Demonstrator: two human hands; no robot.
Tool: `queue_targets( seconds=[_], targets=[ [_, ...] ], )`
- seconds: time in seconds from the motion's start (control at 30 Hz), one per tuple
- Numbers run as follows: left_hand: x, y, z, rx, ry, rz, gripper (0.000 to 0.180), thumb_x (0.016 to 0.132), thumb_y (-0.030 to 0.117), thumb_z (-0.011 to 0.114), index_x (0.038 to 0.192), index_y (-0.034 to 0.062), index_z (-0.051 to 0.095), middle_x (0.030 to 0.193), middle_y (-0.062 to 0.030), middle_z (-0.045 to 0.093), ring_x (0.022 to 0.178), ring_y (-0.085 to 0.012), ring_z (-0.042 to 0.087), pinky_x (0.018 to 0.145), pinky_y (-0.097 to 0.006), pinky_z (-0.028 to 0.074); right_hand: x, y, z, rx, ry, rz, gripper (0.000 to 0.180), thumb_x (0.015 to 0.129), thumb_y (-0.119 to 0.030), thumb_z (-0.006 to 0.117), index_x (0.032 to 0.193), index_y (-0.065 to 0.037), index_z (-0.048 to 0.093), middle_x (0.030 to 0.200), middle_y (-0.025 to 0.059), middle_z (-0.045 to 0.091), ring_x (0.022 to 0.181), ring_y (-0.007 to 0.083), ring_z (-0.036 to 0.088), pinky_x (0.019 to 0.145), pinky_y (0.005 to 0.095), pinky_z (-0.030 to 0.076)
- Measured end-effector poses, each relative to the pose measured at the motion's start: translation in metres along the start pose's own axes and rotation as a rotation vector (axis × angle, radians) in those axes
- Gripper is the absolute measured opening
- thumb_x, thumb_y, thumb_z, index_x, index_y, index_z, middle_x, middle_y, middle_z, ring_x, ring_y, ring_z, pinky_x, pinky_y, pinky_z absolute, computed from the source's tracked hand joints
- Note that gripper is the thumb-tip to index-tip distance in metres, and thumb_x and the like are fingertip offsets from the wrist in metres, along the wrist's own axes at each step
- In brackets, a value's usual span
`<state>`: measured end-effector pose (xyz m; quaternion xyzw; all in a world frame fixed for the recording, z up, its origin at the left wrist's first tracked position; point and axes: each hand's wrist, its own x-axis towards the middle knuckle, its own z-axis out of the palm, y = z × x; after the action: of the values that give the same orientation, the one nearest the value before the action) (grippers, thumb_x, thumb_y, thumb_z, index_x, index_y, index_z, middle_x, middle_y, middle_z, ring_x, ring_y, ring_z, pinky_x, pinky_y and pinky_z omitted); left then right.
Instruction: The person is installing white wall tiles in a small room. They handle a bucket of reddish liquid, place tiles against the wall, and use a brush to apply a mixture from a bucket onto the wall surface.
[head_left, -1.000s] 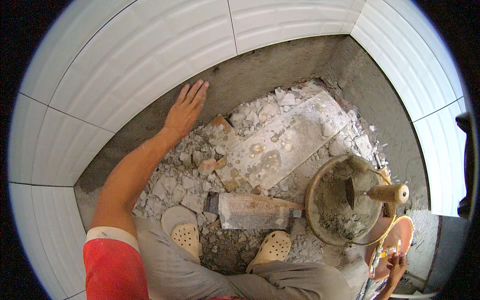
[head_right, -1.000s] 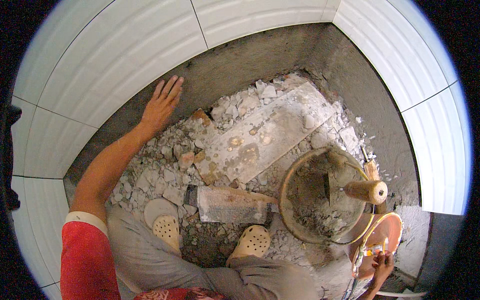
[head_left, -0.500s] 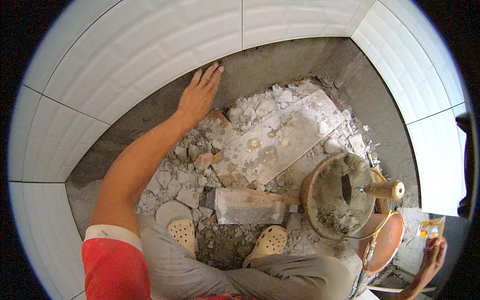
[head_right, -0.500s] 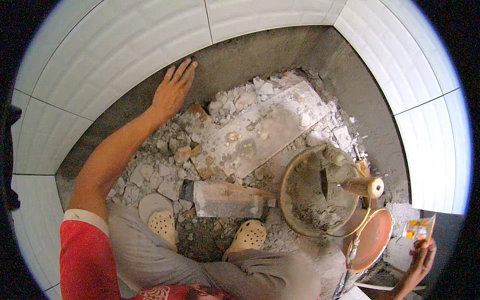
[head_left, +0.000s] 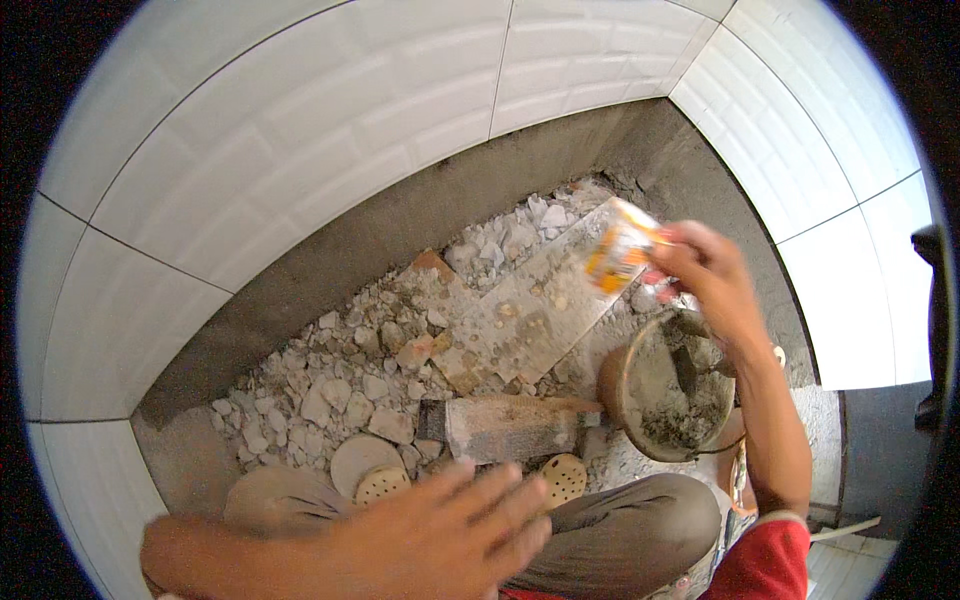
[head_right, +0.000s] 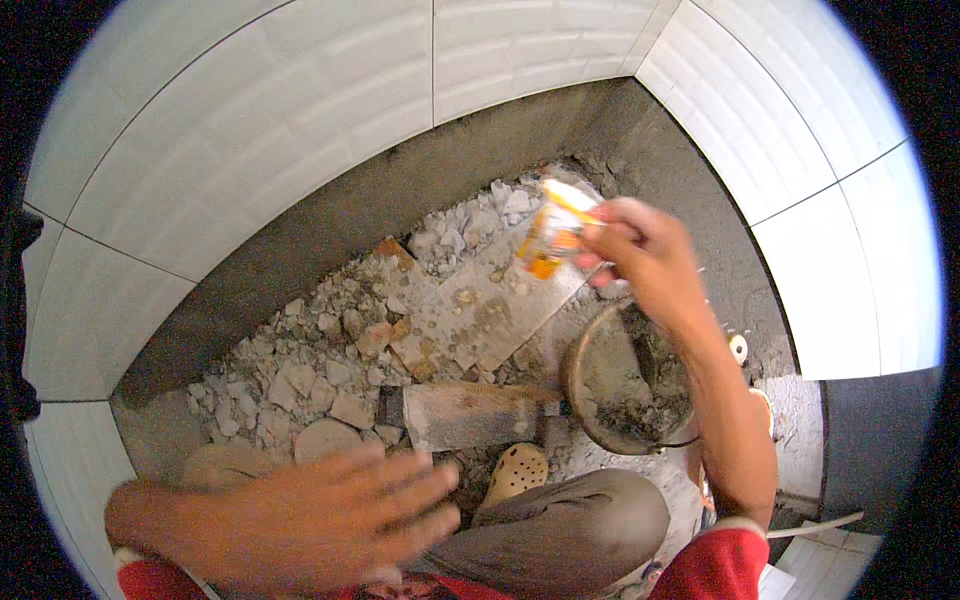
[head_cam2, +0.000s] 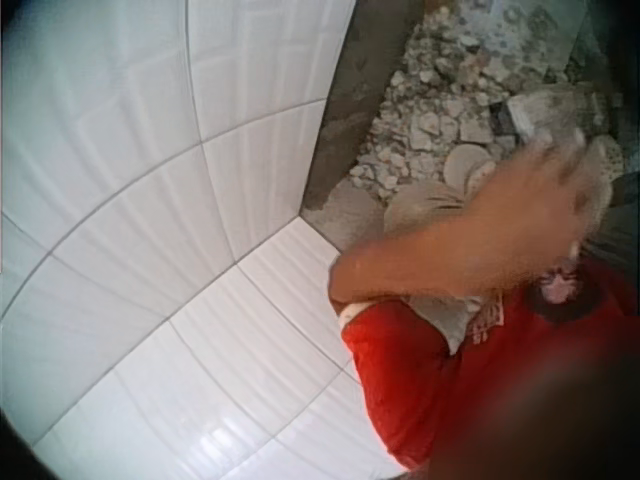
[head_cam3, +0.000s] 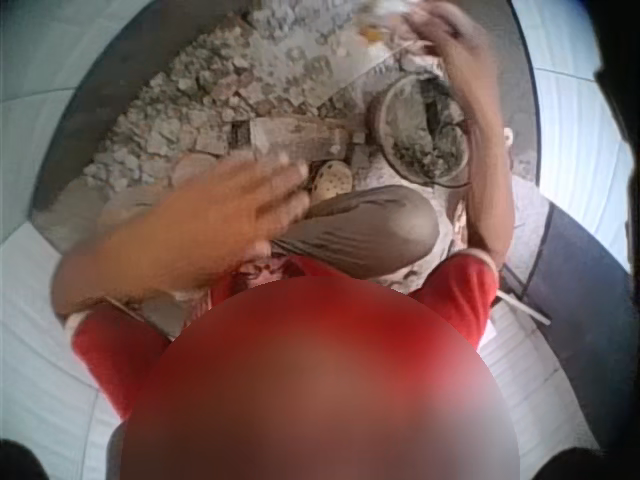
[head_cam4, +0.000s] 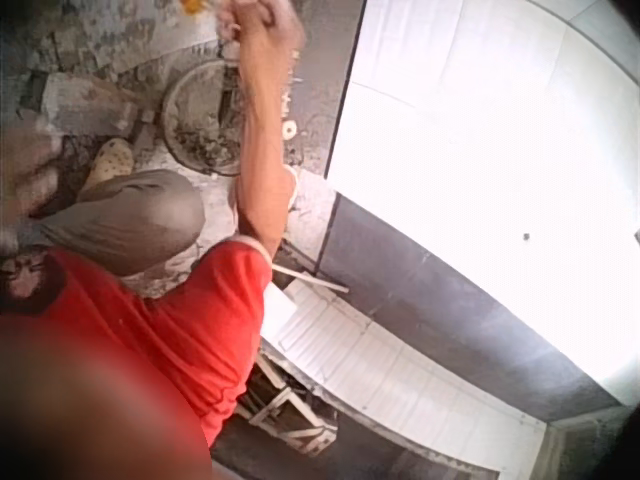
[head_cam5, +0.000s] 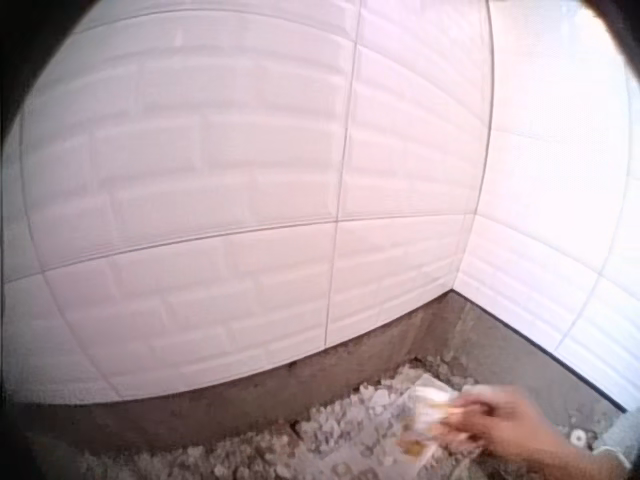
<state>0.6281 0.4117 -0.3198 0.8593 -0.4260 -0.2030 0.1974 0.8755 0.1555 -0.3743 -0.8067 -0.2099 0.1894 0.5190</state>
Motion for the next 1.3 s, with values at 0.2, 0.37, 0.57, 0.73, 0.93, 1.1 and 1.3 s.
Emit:
queue_targets(
  seconds=[0.2, 0.37, 0.57, 0.73, 0.93, 1.1, 1.3],
  targets=[
    [-0.027, -0.014, 0.015, -0.189, -0.012, -0.108, 0.061, 0.094, 0.039, 0.054, 0.14, 0.0016, 0.04, 0.144, -0.0281, 0.039, 0.133, -0.0419, 0.041, 0.109, -0.051, 0.035, 0.172, 0.087, 0.039, -0.231, 0.222, 0.3, 0.015, 0.088, -0.014, 0.061, 0.082, -0.003, 0.069, 0.059, 0.009, 0.063, 0.051, 0.017, 0.062, 0.052, 0.0296, 0.051],
    [-0.048, -0.046, 0.031, -0.049, -0.087, -0.322, 0.062, 0.093, 0.044, 0.056, 0.137, 0.0015, 0.045, 0.138, -0.0284, 0.046, 0.127, -0.0414, 0.047, 0.105, -0.05, 0.038, 0.258, 0.1, 0.052, -0.765, 0.448, 0.048, 0.023, 0.082, -0.029, 0.066, 0.083, -0.007, 0.073, 0.082, 0.0169, 0.071, 0.074, 0.0337, 0.07, 0.068, 0.0438, 0.055],
    [-0.051, -0.039, 0.028, -0.212, -0.165, -0.269, 0.059, 0.086, 0.032, 0.066, 0.133, -0.0002, 0.048, 0.134, -0.0237, 0.05, 0.121, -0.0371, 0.051, 0.103, -0.045, 0.04, 0.171, 0.09, 0.177, -0.521, 0.511, -0.461, 0.014, 0.087, -0.011, 0.058, 0.096, -0.004, 0.067, 0.089, 0.0205, 0.067, 0.083, 0.0396, 0.065, 0.074, 0.0488, 0.051],
    [-0.051, -0.034, 0.031, -0.196, -0.113, -0.222, 0.056, 0.085, 0.028, 0.067, 0.129, -0.0019, 0.05, 0.13, -0.0214, 0.052, 0.119, -0.0334, 0.052, 0.102, -0.043, 0.039, 0.081, 0.083, 0.254, -0.315, 0.32, -0.35, 0.017, 0.088, -0.012, 0.06, 0.101, -0.003, 0.067, 0.081, 0.0152, 0.068, 0.074, 0.0303, 0.067, 0.07, 0.0396, 0.051],
    [-0.061, -0.027, 0.031, -0.148, -0.064, -0.161, 0.054, 0.086, 0.028, 0.066, 0.128, -0.0014, 0.051, 0.123, -0.0191, 0.055, 0.112, -0.0296, 0.054, 0.096, -0.04, 0.04, 0.036, 0.119, 0.257, -0.216, -0.001, 0.057, 0.016, 0.091, -0.013, 0.059, 0.099, -0.001, 0.066, 0.075, 0.0102, 0.069, 0.064, 0.0189, 0.068, 0.058, 0.0347, 0.051],
    [-0.075, -0.022, 0.033, -0.068, 0.019, -0.185, 0.052, 0.086, 0.028, 0.066, 0.128, -0.001, 0.053, 0.119, -0.0165, 0.056, 0.106, -0.0276, 0.054, 0.092, -0.039, 0.041, 0.113, 0.105, 0.198, -0.616, 0.181, 0.011, 0.022, 0.089, -0.02, 0.059, 0.087, -0.001, 0.07, 0.066, 0.0163, 0.067, 0.057, 0.026, 0.068, 0.056, 0.0385, 0.053],
    [-0.082, -0.019, 0.036, -0.091, 0.03, -0.16, 0.051, 0.084, 0.026, 0.066, 0.126, -0.0011, 0.054, 0.114, -0.0151, 0.057, 0.104, -0.0266, 0.055, 0.09, -0.039, 0.042, 0.136, 0.031, 0.252, -0.527, 0.335, -0.204, 0.02, 0.08, -0.021, 0.066, 0.09, -0.005, 0.07, 0.082, 0.0214, 0.067, 0.077, 0.0405, 0.066, 0.07, 0.0491, 0.052]
  ],
)
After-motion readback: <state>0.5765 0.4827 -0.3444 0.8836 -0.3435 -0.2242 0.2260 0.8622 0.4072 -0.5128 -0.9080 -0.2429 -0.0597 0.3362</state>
